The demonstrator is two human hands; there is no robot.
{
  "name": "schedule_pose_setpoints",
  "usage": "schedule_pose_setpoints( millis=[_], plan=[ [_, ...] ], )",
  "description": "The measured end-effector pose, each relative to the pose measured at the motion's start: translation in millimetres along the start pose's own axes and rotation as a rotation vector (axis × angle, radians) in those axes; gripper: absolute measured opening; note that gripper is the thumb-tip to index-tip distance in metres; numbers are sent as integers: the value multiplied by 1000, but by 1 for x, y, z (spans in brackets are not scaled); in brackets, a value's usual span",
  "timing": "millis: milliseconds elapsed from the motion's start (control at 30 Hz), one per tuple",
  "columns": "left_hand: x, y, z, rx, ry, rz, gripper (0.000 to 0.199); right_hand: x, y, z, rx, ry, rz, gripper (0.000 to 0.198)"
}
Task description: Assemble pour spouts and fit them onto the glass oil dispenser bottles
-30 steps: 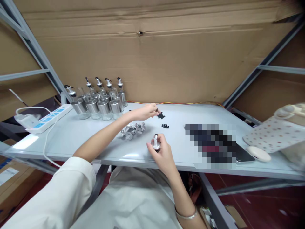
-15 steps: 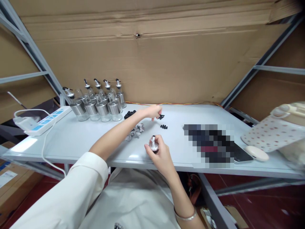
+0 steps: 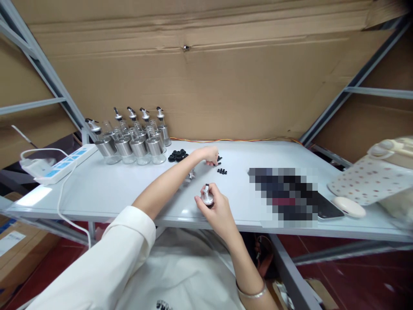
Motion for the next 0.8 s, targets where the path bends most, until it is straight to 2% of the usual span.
schedule_pose_setpoints(
  millis=[167, 333, 433, 533, 800],
  plan=[
    [6, 8, -1, -111, 46, -39, 17, 0, 0, 0, 0, 0, -5, 17],
    [18, 16, -5, -271, 67, -60, 52, 0, 0, 0, -3, 0, 0, 17],
    [23, 22, -2, -263, 38, -26, 60, 0, 0, 0, -3, 1, -5, 18],
    [22, 29, 4, -195, 10, 39, 57, 0, 0, 0, 6, -6, -8, 17],
    [11, 34, 3, -168, 30, 165, 28, 1, -1, 0, 19, 2, -3, 16]
  ],
)
Point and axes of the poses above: each hand's wrist, its own y-axis towards the middle knuckle, its own z-axis out of the palm, x = y × z, the point moved 6 cm from there along y, towards the middle knuckle, and after that the axes turned 3 degrees about -z, right-handed, at the moved point
